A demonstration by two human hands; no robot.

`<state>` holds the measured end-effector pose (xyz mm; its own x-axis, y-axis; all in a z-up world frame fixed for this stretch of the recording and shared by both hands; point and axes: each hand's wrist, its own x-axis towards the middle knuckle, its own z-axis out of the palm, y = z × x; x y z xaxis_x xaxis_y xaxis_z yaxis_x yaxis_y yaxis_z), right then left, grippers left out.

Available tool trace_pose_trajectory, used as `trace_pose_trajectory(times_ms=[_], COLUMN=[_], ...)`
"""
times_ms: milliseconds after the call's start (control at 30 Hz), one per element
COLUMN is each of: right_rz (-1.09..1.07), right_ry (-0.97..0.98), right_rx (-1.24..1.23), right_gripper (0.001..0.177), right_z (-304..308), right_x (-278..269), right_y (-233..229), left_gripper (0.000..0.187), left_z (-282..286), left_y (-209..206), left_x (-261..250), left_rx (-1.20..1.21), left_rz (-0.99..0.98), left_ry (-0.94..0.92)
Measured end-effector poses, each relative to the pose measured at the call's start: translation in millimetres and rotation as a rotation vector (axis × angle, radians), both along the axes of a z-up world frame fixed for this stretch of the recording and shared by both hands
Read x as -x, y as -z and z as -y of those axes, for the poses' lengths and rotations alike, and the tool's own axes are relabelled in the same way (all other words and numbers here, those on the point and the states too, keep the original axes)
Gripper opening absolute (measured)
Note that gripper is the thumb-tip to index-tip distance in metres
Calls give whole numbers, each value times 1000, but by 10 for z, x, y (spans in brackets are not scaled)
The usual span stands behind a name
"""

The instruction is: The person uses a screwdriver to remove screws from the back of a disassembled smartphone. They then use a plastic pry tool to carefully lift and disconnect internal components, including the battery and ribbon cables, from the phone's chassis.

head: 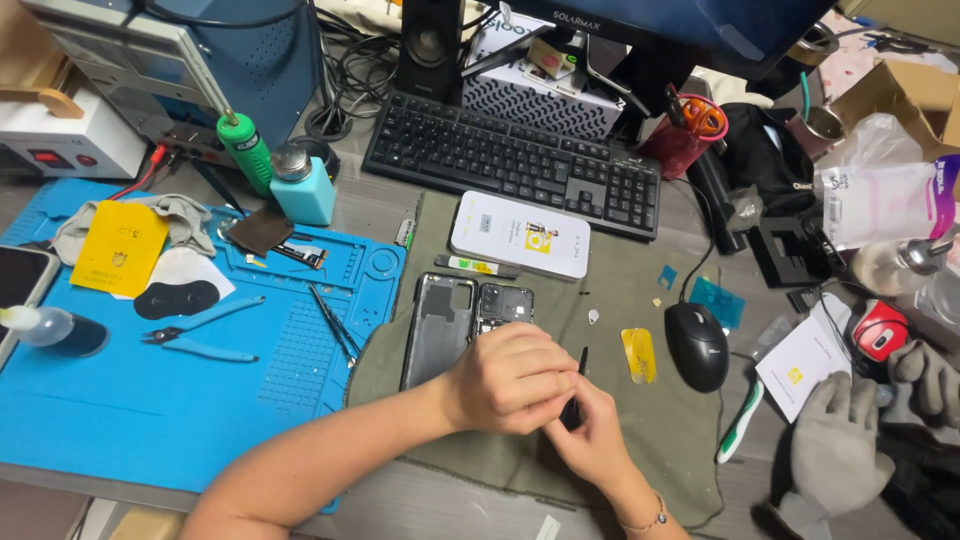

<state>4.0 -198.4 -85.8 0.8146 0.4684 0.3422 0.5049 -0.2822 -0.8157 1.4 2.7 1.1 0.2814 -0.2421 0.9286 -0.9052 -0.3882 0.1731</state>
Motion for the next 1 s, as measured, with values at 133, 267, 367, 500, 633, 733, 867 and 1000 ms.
trace_pose_trajectory(times_ms=[133,267,367,500,633,733,867,1000], right_rz=[-49,-8,-33,12,-19,-71,-42,-9], right_ry=[4,112,10,124,152,-32,108,34], right_rx=[37,42,16,63,16,-43,26,7], right_gripper=[17,12,5,28,18,14,8,14], right_z=[108,20,71,92,45,86,50,5], right_x=[-38,-29,-14,-25,-14,-5,-16,6], right_y=[134,126,15,49,95,29,96,-80], left_gripper=[12,12,13,12,12,12,14,14], left_z=[-4,10,1,3,0,0,21,23], left_y=[-11,-34,-12,-18,10,7,13,5], left_x=[3,14,7,14,6,10,25,34], left_rx=[-8,3,-3,5,1,-2,-5,-14], left_rz=[2,4,2,6,11,-1,14,22], left_ry=[13,30,32,27,19,22,41,49])
